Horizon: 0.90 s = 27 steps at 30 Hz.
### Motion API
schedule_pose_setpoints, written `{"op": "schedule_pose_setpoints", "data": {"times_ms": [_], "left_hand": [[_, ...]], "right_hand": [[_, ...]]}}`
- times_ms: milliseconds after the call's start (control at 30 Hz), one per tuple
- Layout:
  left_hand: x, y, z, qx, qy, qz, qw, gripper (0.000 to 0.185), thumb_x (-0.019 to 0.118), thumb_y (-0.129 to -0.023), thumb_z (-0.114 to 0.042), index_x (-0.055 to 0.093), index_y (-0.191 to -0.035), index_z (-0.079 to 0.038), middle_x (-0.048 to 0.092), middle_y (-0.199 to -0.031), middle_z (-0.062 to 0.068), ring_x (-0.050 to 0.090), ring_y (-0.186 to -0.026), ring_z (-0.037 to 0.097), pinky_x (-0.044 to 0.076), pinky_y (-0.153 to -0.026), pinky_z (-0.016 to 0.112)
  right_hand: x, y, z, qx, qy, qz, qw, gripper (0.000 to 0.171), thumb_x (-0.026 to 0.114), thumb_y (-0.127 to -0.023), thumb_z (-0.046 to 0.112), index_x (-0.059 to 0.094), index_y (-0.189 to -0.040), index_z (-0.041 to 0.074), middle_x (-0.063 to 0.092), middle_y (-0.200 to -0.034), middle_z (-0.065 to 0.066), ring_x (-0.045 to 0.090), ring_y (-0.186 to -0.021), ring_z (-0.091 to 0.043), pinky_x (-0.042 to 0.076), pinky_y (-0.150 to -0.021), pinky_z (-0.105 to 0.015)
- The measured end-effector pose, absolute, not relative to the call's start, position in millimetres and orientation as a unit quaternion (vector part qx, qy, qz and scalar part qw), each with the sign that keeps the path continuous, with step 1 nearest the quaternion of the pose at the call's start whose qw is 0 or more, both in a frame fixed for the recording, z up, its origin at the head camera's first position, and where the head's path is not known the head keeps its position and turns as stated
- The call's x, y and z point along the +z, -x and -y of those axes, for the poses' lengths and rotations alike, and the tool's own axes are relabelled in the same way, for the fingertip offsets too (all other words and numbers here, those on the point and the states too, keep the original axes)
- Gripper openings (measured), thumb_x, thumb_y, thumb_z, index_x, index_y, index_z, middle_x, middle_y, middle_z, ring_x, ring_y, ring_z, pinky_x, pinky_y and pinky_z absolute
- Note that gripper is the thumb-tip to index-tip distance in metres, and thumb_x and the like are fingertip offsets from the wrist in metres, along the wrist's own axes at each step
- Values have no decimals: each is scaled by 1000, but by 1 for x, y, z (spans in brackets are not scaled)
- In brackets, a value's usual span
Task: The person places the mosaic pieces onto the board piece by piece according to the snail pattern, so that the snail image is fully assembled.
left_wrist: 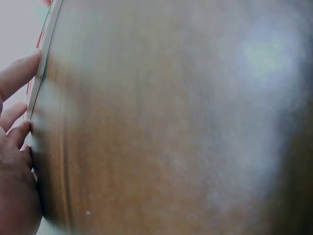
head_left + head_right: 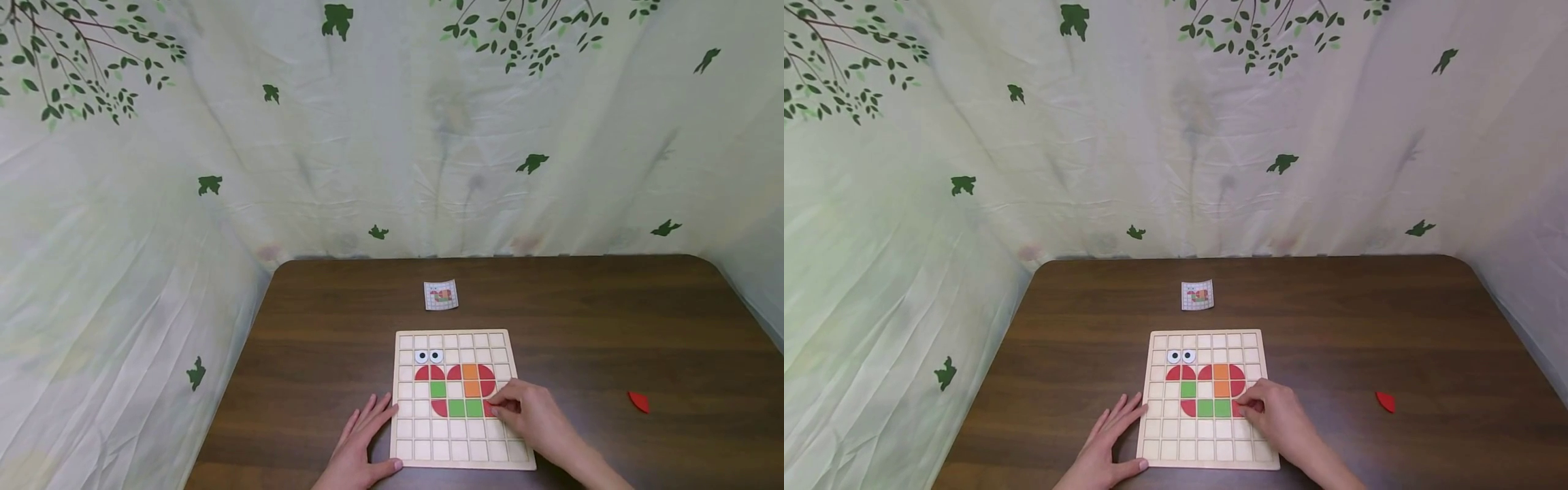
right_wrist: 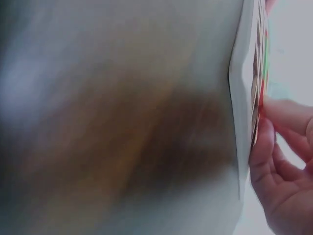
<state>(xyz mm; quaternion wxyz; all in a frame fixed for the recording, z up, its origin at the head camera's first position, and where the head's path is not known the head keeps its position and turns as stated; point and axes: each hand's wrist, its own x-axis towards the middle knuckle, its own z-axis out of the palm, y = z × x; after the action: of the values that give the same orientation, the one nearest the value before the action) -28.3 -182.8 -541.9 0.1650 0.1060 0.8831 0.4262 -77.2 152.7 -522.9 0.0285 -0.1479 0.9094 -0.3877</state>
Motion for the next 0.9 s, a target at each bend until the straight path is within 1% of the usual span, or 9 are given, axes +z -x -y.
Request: {"op": "schedule_pose_setpoints", "data": {"times_ms": [133, 233, 400, 500, 600, 667, 767, 867, 900], "left_hand": [[-542, 29, 182, 424, -112, -884, 161, 80, 80, -77, -43, 45, -148, -29, 30, -159, -2, 12, -149, 31, -6, -109, 28], [-541, 29, 182, 423, -110, -884, 164, 80, 80, -77, -43, 45, -148, -28, 29, -159, -3, 11, -149, 31, -4, -110, 36], [-540, 30, 182, 421, -103, -885, 170, 80, 80, -77, -44, 45, -148, -29, 29, -159, -3, 11, -149, 30, -1, -110, 47], [-540, 30, 182, 421, -106, -885, 168, 80, 80, -77, -43, 45, -148, -29, 29, -159, -3, 11, -149, 31, -2, -110, 43], [-540, 29, 183, 421, -108, -885, 164, 81, 80, -77, -43, 45, -148, -29, 29, -159, -3, 11, -149, 31, -4, -109, 35], [-540, 29, 183, 421, -109, -886, 162, 81, 80, -77, -43, 45, -148, -29, 30, -159, -3, 11, -149, 31, -5, -109, 31], [-540, 29, 183, 416, -111, -888, 158, 80, 80, -77, -43, 45, -148, -29, 30, -159, -3, 12, -149, 31, -5, -109, 32], [-540, 29, 184, 414, -113, -889, 157, 80, 80, -77, -42, 45, -148, -28, 30, -159, -2, 12, -149, 32, -4, -109, 33], [-540, 29, 184, 415, -113, -889, 158, 80, 80, -77, -42, 45, -148, -28, 30, -159, -2, 12, -149, 32, -4, -109, 33]], "right_hand": [[-519, 75, -164, -394, 136, -908, 47, 18, 82, -79, 10, 75, -88, 25, 55, -80, 16, 49, -69, -3, 45, -60, -21], [-516, 73, -178, -394, 128, -909, 44, 19, 81, -80, 11, 73, -88, 26, 55, -82, 16, 49, -70, -3, 45, -60, -21], [-517, 72, -206, -369, 118, -922, 6, 22, 82, -79, 8, 72, -89, 25, 56, -84, 17, 49, -68, -1, 45, -59, -22], [-518, 69, -224, -348, 102, -932, -7, 24, 81, -79, 6, 72, -91, 25, 59, -87, 17, 48, -67, 0, 44, -58, -23], [-519, 65, -242, -333, 91, -939, -15, 25, 80, -80, 6, 72, -93, 26, 62, -92, 16, 53, -71, -1, 47, -60, -24], [-520, 63, -253, -323, 88, -942, -27, 26, 80, -80, 6, 71, -94, 26, 63, -94, 16, 57, -77, -4, 49, -62, -26], [-521, 60, -270, -304, 83, -947, -61, 28, 80, -79, 5, 72, -95, 26, 65, -98, 11, 61, -87, -14, 51, -65, -29], [-524, 59, -286, -287, 77, -950, -92, 27, 80, -78, 3, 72, -95, 23, 66, -104, 3, 56, -92, -22, 49, -65, -31], [-525, 59, -290, -287, 76, -950, -97, 27, 80, -78, 2, 73, -95, 21, 66, -108, -1, 55, -94, -25, 49, -68, -35]]}}
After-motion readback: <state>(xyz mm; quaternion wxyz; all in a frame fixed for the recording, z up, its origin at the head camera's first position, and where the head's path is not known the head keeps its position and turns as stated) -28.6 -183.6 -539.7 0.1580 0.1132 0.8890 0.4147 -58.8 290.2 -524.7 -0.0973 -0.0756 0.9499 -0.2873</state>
